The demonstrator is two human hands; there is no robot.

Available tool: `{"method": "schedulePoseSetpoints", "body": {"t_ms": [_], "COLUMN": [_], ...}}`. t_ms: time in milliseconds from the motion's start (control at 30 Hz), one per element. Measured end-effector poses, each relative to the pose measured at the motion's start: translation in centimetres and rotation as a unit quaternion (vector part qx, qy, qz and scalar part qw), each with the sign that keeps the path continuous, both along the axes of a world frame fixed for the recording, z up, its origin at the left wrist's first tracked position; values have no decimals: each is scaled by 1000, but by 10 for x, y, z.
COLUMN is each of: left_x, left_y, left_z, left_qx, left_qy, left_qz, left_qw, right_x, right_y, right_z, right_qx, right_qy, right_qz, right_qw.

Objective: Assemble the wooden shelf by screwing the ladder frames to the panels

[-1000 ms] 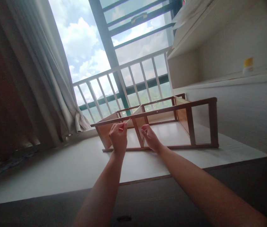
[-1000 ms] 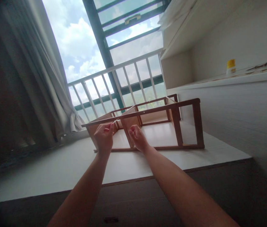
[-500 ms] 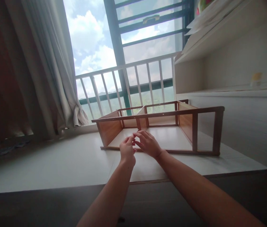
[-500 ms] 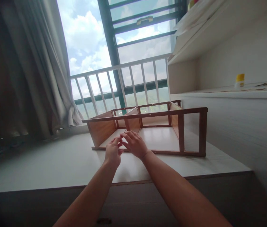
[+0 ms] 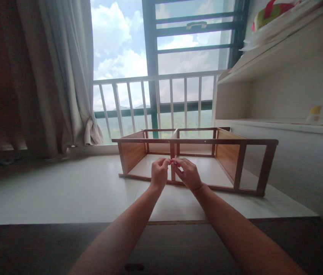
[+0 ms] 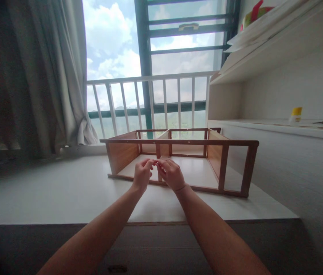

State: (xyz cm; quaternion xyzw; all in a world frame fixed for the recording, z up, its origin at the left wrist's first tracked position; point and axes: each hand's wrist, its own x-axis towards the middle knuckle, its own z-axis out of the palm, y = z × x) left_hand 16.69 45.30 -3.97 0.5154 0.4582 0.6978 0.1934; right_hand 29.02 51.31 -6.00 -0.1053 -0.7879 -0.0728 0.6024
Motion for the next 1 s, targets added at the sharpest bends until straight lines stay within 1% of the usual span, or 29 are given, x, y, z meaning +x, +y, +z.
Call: {"method": "schedulePoseSetpoints", "body": {"t_ms": [100, 200, 300, 367, 500, 600, 667, 800, 900, 1000], "left_x": [-6, -12, -18, -20, -26, -35, -40, -40, -36, -33], "left_y": [3, 7, 15, 22, 33, 37, 40, 42, 43, 44], "left_z": [6, 9, 7, 4, -3, -13, -21, -32, -34, -33], "left_qx": [57, 102, 127, 129, 119, 103, 77, 48, 48, 39], "left_qy": [102, 182, 230, 261, 347, 406, 419, 411, 408, 402], "left_qz": [15, 76, 136, 158, 174, 171, 169, 162, 145, 137], "left_qw": [993, 975, 955, 943, 914, 892, 889, 896, 900, 905], "right_x": [5, 9, 11, 11, 10, 11, 12, 15, 17, 19], "right_y": [3, 5, 3, 1, -2, -5, -8, -16, -23, -28], "right_z": [0, 1, 2, 3, 5, 7, 10, 25, 45, 69], "right_qx": [-15, -35, -52, -61, -65, -44, -19, 41, 80, 125], "right_qy": [34, 59, 70, 69, 57, 51, 39, -19, -63, -114], "right_qz": [-29, -51, -56, -57, -68, -91, -101, -110, -121, -142], "right_qw": [999, 996, 995, 994, 994, 994, 994, 993, 987, 975]}}
